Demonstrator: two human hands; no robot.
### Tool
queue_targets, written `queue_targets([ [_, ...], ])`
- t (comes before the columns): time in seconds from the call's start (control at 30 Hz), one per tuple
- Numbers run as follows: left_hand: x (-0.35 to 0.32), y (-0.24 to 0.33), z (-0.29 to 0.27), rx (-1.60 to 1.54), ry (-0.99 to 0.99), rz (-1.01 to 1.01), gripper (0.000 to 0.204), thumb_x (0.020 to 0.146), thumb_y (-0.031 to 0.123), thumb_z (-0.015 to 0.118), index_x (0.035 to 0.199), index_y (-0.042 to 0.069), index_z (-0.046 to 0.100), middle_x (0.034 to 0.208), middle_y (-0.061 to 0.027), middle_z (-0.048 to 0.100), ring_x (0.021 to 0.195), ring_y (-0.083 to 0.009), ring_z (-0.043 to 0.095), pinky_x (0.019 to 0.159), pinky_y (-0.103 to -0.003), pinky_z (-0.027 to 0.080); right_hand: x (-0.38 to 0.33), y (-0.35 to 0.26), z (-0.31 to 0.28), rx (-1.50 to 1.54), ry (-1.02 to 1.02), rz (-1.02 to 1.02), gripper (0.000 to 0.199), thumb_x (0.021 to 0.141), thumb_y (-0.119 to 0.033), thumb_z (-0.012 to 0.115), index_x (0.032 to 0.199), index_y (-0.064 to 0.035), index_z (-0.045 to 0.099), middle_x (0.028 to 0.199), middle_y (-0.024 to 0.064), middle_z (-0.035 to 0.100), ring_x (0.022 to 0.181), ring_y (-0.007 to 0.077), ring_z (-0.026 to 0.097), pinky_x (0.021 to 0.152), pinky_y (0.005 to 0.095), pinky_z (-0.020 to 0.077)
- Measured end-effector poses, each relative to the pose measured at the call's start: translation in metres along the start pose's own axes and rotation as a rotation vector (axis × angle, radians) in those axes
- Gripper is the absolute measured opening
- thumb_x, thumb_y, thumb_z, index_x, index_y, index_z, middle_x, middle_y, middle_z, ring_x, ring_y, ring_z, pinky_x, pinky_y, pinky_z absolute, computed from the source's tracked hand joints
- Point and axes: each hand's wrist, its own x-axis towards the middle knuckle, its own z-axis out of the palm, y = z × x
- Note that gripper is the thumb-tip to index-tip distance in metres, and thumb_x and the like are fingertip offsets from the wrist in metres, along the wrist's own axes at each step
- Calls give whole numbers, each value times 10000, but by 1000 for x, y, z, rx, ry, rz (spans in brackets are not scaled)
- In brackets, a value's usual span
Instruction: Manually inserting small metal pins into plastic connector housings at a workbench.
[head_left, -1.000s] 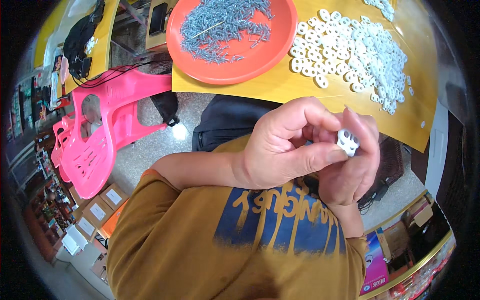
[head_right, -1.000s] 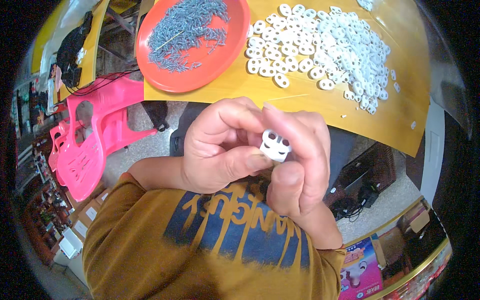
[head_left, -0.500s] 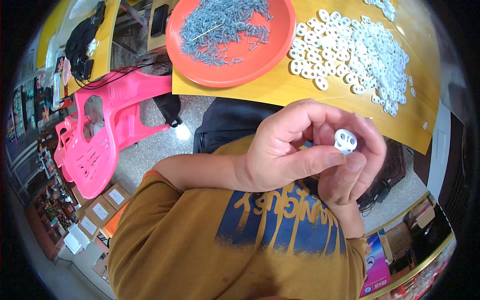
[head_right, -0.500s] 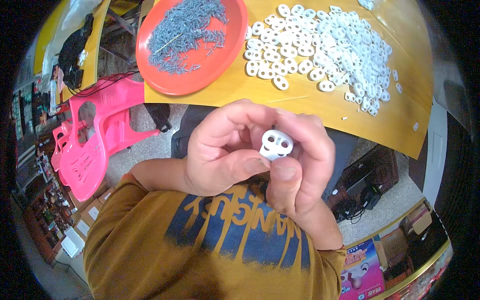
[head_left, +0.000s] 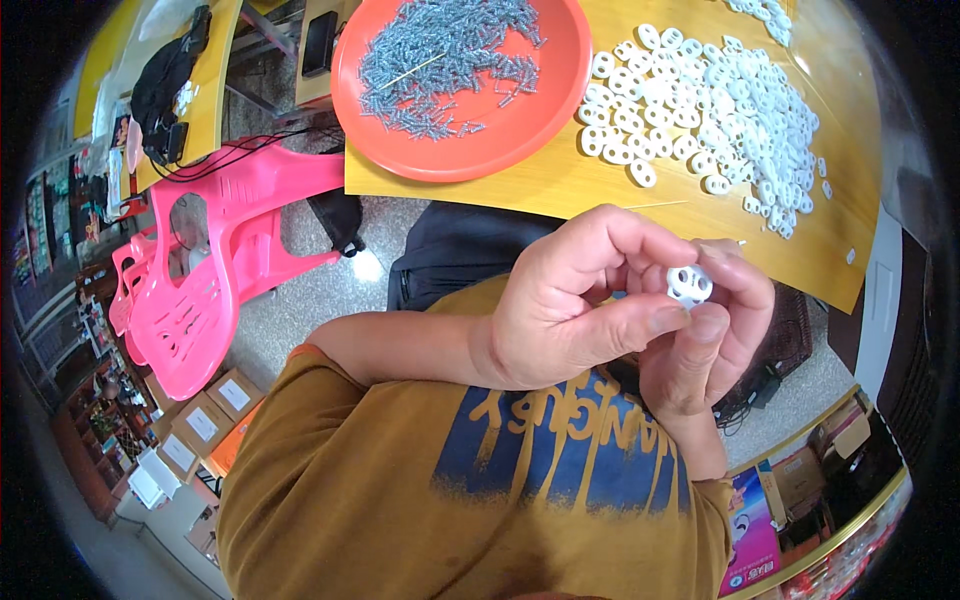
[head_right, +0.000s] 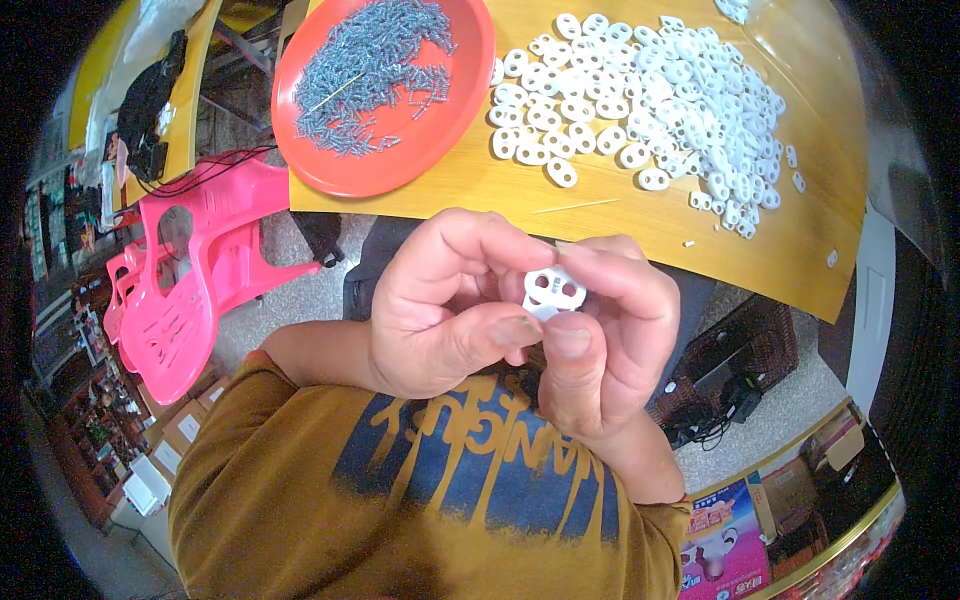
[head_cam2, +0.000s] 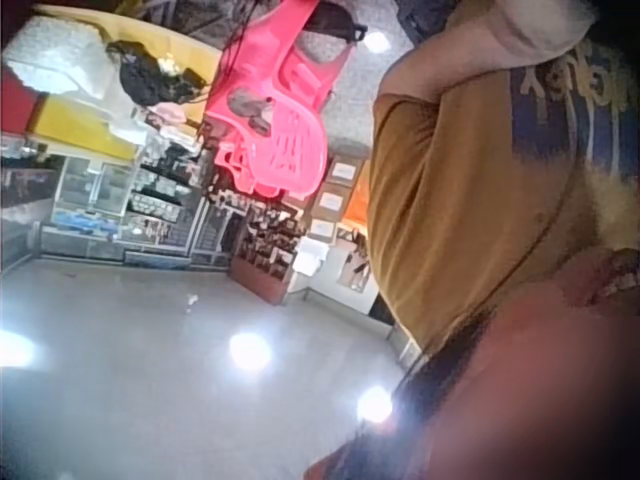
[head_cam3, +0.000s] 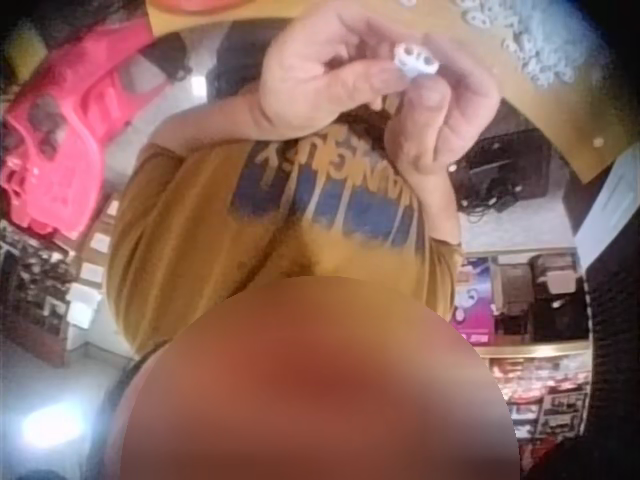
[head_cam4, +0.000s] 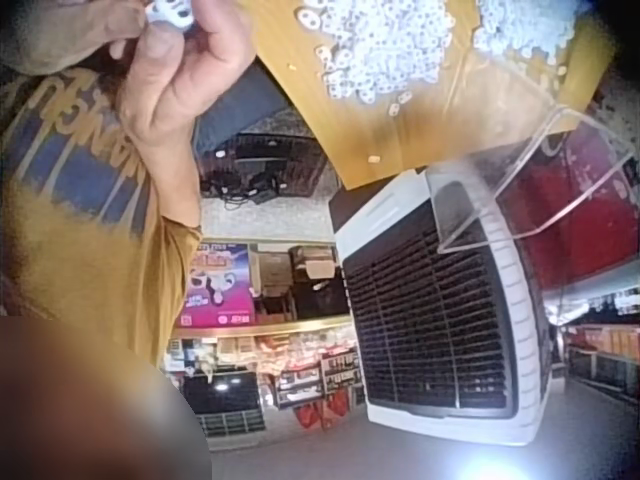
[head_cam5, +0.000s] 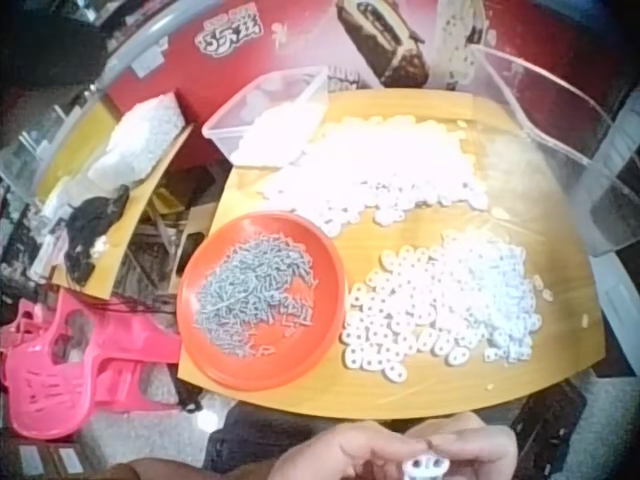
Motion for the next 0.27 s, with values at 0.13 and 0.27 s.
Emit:
queue_targets([
  [0.13,2,-6,-4,49,-24,-21,407,827,119,556,1169,2,368,860,-45,489,709,-88,483,649,-200,400,4,8,-3,55,-62,-155,283,878,-227,450,1058,-17,389,883,90,462,742,110,439,662,241,383],
  [0.27,7,5,-26,671,-296,202,535,837,173,546,1259,1,266,961,-91,480,850,-133,507,746,-234,401,3,9,-9,84,-127,-167,286,868,-180,475,1071,0,383,915,121,473,760,121,471,694,246,396],
])
